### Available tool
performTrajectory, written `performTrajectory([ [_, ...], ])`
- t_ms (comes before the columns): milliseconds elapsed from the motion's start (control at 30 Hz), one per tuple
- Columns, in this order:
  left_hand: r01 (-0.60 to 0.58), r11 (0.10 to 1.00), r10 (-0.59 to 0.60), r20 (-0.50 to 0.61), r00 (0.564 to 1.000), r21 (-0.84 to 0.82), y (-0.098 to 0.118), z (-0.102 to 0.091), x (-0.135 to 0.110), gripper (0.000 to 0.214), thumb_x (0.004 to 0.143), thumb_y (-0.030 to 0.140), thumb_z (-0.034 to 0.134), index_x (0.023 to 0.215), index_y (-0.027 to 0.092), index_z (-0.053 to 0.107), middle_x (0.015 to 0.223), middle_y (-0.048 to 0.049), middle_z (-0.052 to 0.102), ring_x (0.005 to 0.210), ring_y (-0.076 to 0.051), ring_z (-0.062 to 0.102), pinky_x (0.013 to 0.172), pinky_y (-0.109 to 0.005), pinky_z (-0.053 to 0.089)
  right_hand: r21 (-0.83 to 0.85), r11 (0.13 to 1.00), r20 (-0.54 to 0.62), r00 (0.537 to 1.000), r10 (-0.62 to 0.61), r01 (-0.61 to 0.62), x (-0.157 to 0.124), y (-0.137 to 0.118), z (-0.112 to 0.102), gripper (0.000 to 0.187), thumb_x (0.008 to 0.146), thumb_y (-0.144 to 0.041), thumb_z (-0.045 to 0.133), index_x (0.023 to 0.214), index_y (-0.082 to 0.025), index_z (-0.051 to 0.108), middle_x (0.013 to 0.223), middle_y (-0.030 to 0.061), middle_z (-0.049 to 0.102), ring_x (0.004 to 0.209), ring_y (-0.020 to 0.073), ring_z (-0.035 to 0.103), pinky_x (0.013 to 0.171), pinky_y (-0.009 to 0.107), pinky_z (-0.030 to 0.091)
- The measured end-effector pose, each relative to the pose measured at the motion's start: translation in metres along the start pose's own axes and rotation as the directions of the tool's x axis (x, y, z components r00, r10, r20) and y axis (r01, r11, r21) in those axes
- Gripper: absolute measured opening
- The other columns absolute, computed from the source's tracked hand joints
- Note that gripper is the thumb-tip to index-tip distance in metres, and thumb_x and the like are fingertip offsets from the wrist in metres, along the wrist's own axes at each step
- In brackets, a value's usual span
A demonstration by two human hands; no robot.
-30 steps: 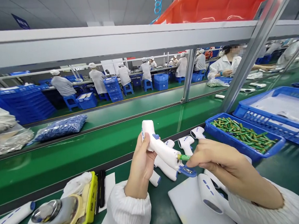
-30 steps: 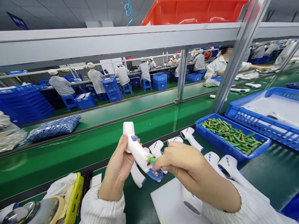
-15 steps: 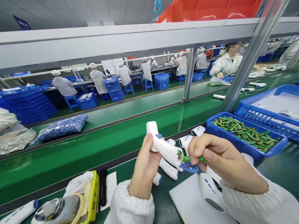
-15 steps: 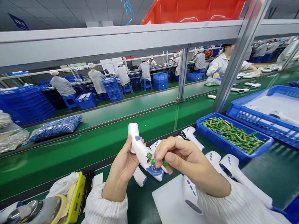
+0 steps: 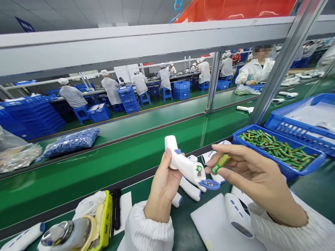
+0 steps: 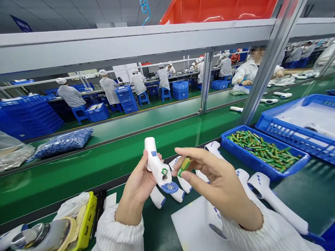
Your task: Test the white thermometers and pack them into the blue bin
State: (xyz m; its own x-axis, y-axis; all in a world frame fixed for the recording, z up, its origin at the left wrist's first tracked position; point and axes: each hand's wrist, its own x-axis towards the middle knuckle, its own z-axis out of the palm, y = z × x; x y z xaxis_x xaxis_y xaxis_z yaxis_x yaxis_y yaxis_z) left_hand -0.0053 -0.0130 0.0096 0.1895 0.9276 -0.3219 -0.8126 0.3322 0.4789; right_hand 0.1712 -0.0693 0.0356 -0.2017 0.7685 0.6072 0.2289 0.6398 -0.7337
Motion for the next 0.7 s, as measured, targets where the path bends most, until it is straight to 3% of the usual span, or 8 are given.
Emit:
performTrajectory([
  [67, -0.002, 1.000, 0.002, -0.002, 1.000, -0.004, -0.001, 0.000, 0.000, 0.017, 0.097, 0.025, 0.052, 0.106, 0.013, 0.056, 0.081, -0.0047, 0.065, 0.067, -0.012, 0.063, 0.069, -0.025, 0.056, -0.025, 1.000, -0.070, 0.997, -0.020, 0.018, -0.001, 0.000, 0.003, 0.034, 0.092, -0.014, 0.060, 0.116, -0.036, 0.066, 0.097, 0.0020, 0.073, 0.092, 0.0188, 0.070, 0.080, 0.031, 0.059],
  [133, 0.003, 1.000, -0.003, -0.007, 1.000, -0.003, -0.002, -0.001, 0.001, 0.016, 0.096, 0.025, 0.052, 0.106, 0.013, 0.056, 0.081, -0.0046, 0.065, 0.067, -0.012, 0.063, 0.070, -0.026, 0.056, -0.041, 0.998, -0.064, 0.997, -0.047, 0.045, -0.004, 0.001, 0.006, 0.030, 0.094, -0.015, 0.056, 0.113, -0.036, 0.068, 0.102, 0.0017, 0.073, 0.103, 0.0207, 0.068, 0.089, 0.035, 0.057],
  [233, 0.033, 0.999, -0.033, -0.006, 0.999, -0.005, -0.004, 0.000, 0.001, 0.017, 0.097, 0.027, 0.051, 0.101, 0.012, 0.058, 0.079, -0.0042, 0.065, 0.067, -0.012, 0.064, 0.071, -0.026, 0.055, -0.077, 0.983, -0.005, 0.986, -0.167, 0.166, -0.006, 0.005, 0.011, 0.039, 0.094, -0.011, 0.054, 0.120, -0.037, 0.065, 0.112, 0.0011, 0.073, 0.118, 0.0230, 0.063, 0.099, 0.041, 0.052],
  [333, 0.059, 0.998, -0.059, -0.004, 0.998, -0.011, -0.006, 0.001, 0.000, 0.019, 0.098, 0.028, 0.048, 0.096, 0.013, 0.059, 0.076, -0.0035, 0.064, 0.064, -0.011, 0.062, 0.067, -0.024, 0.054, -0.156, 0.933, 0.074, 0.946, -0.316, 0.324, -0.005, 0.010, 0.010, 0.044, 0.096, -0.010, 0.048, 0.130, -0.036, 0.060, 0.122, 0.0022, 0.070, 0.123, 0.0240, 0.060, 0.103, 0.045, 0.046],
  [433, 0.093, 0.996, -0.093, -0.014, 0.996, -0.002, -0.007, 0.005, -0.003, 0.019, 0.099, 0.027, 0.046, 0.095, 0.013, 0.058, 0.077, -0.0038, 0.064, 0.065, -0.011, 0.063, 0.065, -0.022, 0.053, -0.073, 0.929, 0.168, 0.923, -0.346, 0.362, -0.003, 0.013, 0.010, 0.037, 0.103, -0.030, 0.037, 0.132, -0.033, 0.060, 0.133, 0.0049, 0.064, 0.127, 0.0246, 0.057, 0.108, 0.046, 0.041],
  [500, 0.118, 0.993, -0.118, -0.021, 0.993, 0.000, -0.009, 0.007, -0.006, 0.020, 0.100, 0.027, 0.045, 0.097, 0.012, 0.058, 0.080, -0.0049, 0.064, 0.068, -0.011, 0.063, 0.065, -0.022, 0.053, 0.018, 0.952, 0.202, 0.931, -0.304, 0.306, -0.004, 0.014, 0.014, 0.043, 0.101, -0.046, 0.036, 0.136, -0.031, 0.057, 0.144, 0.0063, 0.054, 0.135, 0.0259, 0.050, 0.114, 0.045, 0.035],
  [600, 0.056, 0.998, -0.057, 0.008, 0.998, 0.002, -0.015, 0.006, -0.009, 0.018, 0.099, 0.027, 0.047, 0.100, 0.013, 0.058, 0.081, -0.0041, 0.064, 0.067, -0.011, 0.062, 0.064, -0.022, 0.052, 0.205, 0.976, 0.165, 0.980, -0.108, 0.073, -0.007, 0.017, 0.029, 0.047, 0.098, -0.049, 0.044, 0.143, -0.033, 0.048, 0.147, 0.0062, 0.049, 0.140, 0.0247, 0.042, 0.116, 0.043, 0.034],
  [700, -0.197, 0.980, 0.192, 0.094, 0.977, 0.039, -0.024, 0.001, -0.009, 0.016, 0.093, 0.032, 0.059, 0.102, 0.019, 0.057, 0.084, -0.0010, 0.062, 0.071, -0.011, 0.061, 0.069, -0.021, 0.051, 0.544, 0.829, 0.045, 0.991, 0.129, -0.132, -0.008, 0.019, 0.046, 0.038, 0.099, -0.047, 0.043, 0.133, -0.032, 0.051, 0.122, 0.0068, 0.063, 0.132, 0.0228, 0.050, 0.112, 0.044, 0.039],
])
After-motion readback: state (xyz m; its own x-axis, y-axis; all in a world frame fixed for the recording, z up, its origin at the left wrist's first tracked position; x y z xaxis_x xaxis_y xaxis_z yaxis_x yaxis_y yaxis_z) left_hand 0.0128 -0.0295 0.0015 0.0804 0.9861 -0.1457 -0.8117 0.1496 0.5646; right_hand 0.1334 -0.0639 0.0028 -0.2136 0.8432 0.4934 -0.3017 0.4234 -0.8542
